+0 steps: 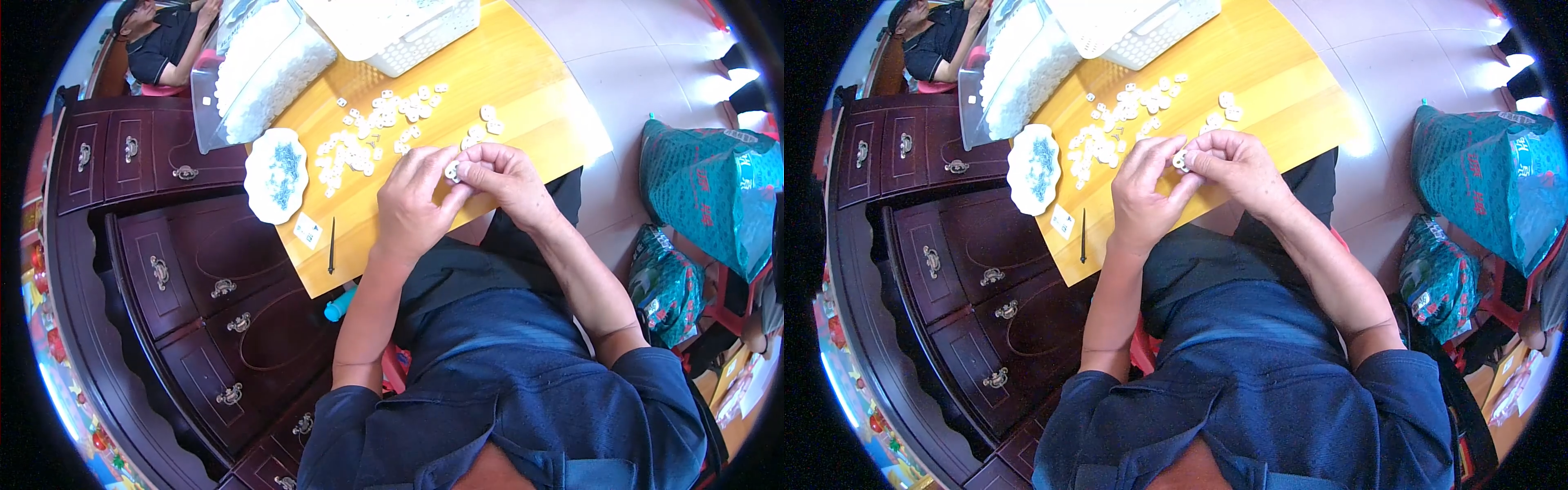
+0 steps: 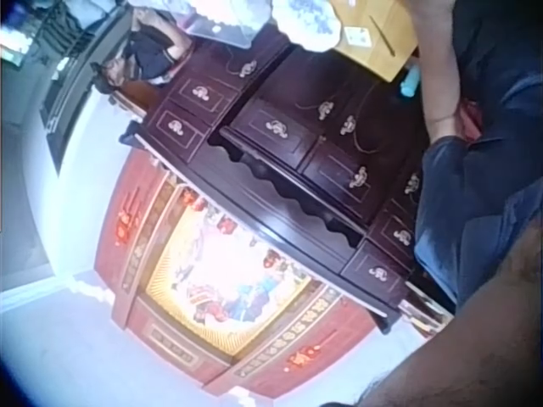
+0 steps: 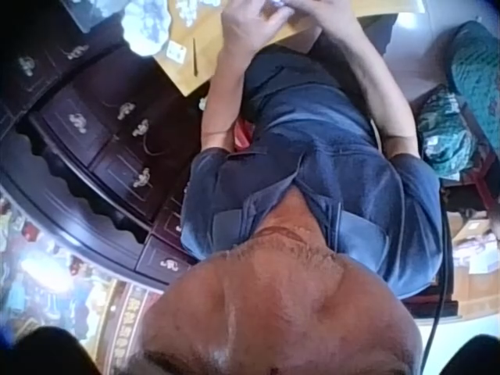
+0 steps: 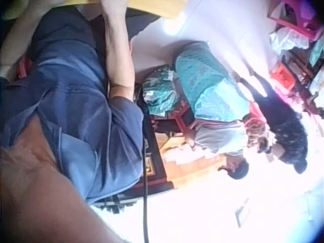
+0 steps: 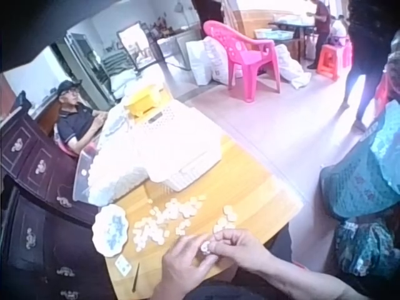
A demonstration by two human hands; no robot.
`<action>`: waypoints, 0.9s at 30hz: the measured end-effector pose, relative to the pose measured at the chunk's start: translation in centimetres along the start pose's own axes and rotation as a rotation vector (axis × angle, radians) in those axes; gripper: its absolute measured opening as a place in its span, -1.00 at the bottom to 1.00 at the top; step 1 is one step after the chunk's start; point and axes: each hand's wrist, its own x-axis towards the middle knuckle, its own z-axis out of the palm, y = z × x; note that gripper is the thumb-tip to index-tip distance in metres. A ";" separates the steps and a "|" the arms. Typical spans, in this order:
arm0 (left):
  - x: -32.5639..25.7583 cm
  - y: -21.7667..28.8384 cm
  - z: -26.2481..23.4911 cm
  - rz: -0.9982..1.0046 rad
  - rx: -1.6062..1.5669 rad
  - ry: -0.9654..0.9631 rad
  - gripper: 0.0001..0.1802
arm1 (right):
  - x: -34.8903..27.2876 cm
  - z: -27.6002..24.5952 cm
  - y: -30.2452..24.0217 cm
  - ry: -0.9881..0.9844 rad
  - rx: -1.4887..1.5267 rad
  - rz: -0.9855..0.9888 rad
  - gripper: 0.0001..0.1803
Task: Assembling small white plastic components by hand at a table in a shared workspace.
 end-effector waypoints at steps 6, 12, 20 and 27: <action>0.1 -0.3 -0.1 0.109 0.136 0.041 -0.64 | 0.2 -0.4 0.3 -0.018 0.021 -0.014 -0.82; 0.3 -0.4 -0.3 0.106 0.088 0.049 -0.69 | 0.1 -0.2 0.0 -0.001 0.006 0.038 -0.77; 0.2 -0.3 -0.4 0.065 0.060 0.020 -0.71 | 0.2 0.0 0.4 0.025 -0.032 0.006 -0.79; 0.4 -0.5 -0.3 0.112 0.089 0.051 -0.75 | 0.2 0.5 0.5 0.072 -0.027 -0.026 -0.80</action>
